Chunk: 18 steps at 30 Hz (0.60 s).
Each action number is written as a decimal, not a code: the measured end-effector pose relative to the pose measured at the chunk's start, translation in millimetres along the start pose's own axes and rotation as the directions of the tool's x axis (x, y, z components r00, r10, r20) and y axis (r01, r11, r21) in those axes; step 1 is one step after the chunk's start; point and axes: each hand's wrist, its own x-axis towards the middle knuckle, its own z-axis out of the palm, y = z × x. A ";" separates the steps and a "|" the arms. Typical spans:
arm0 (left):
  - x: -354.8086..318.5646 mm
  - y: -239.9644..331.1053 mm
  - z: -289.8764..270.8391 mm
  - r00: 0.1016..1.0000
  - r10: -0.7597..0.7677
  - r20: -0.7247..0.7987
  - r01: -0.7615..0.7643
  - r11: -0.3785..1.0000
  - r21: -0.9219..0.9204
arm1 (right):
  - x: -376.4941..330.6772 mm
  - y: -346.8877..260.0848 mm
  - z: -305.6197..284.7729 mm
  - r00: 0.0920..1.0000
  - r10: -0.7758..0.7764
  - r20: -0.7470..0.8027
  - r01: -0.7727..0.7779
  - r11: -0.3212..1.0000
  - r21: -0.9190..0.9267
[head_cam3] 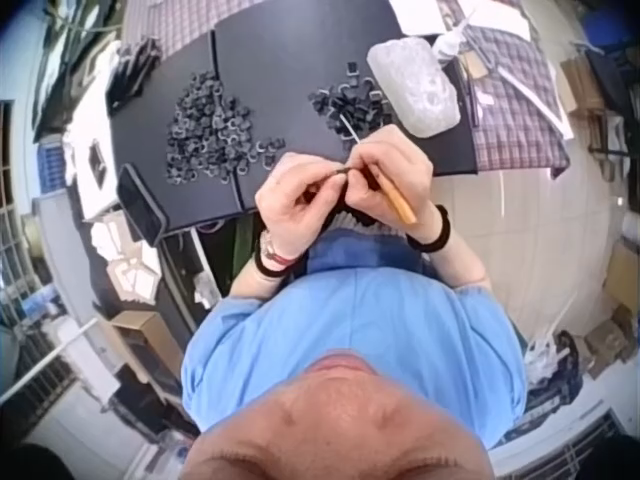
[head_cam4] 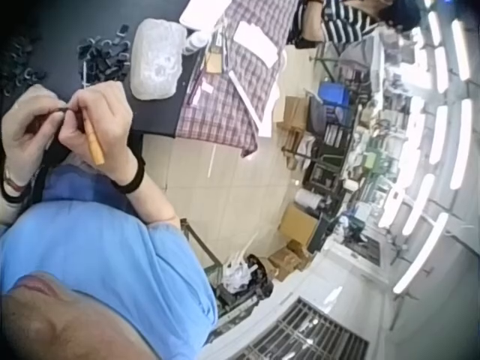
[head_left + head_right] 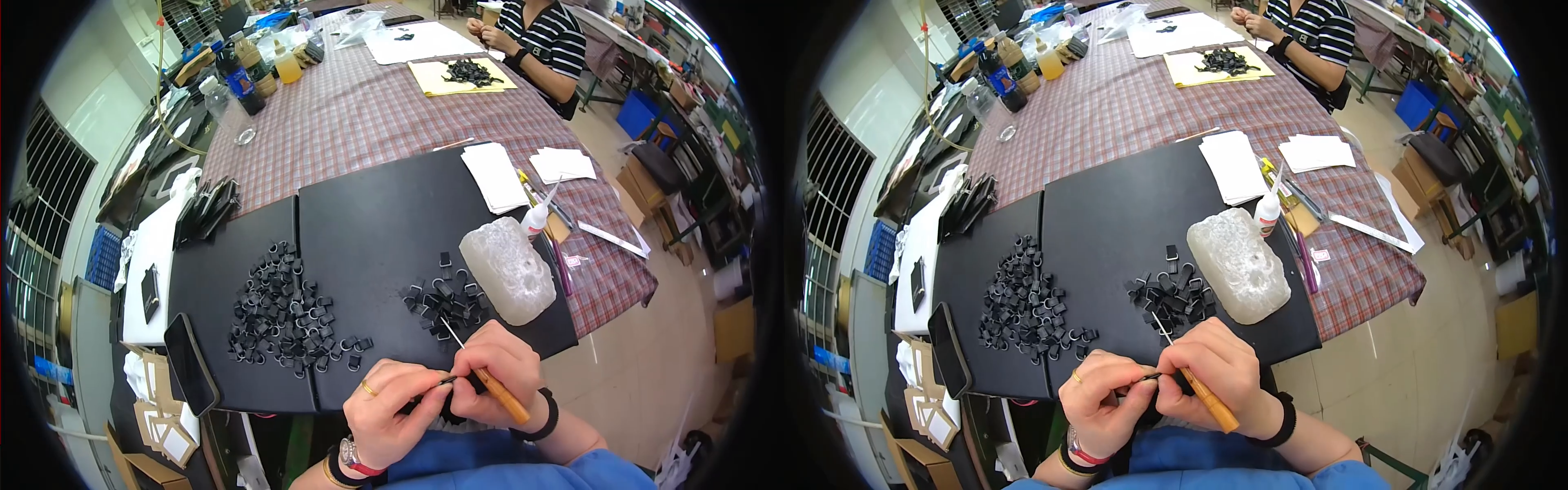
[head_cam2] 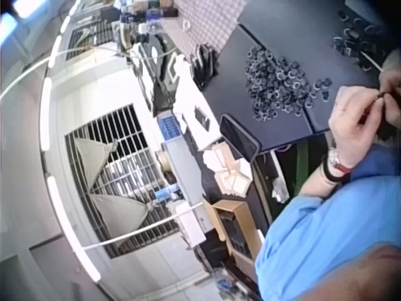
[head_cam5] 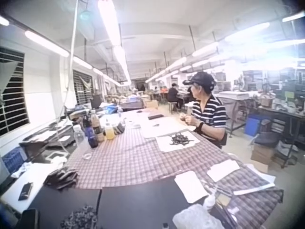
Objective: Assembling small circular black components using a metal pick tool.
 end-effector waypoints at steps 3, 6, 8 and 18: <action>5.4 -4.6 -0.6 0.992 0.114 0.058 -0.117 0.991 0.060 | 0.3 3.8 3.1 0.999 -0.035 0.009 0.035 0.999 -0.003; 6.3 -5.9 -1.2 0.991 0.103 0.085 -0.108 0.993 0.048 | -0.2 5.5 1.2 0.999 -0.006 0.040 0.006 1.000 0.014; 4.3 -5.0 -1.5 0.993 0.048 0.104 -0.047 0.999 -0.015 | -0.8 3.2 1.7 0.999 -0.004 0.041 0.004 1.000 0.019; 1.2 -6.1 -4.7 0.993 -0.076 0.085 0.081 0.995 -0.053 | -0.2 4.0 1.3 0.992 -0.033 0.121 0.028 0.999 0.046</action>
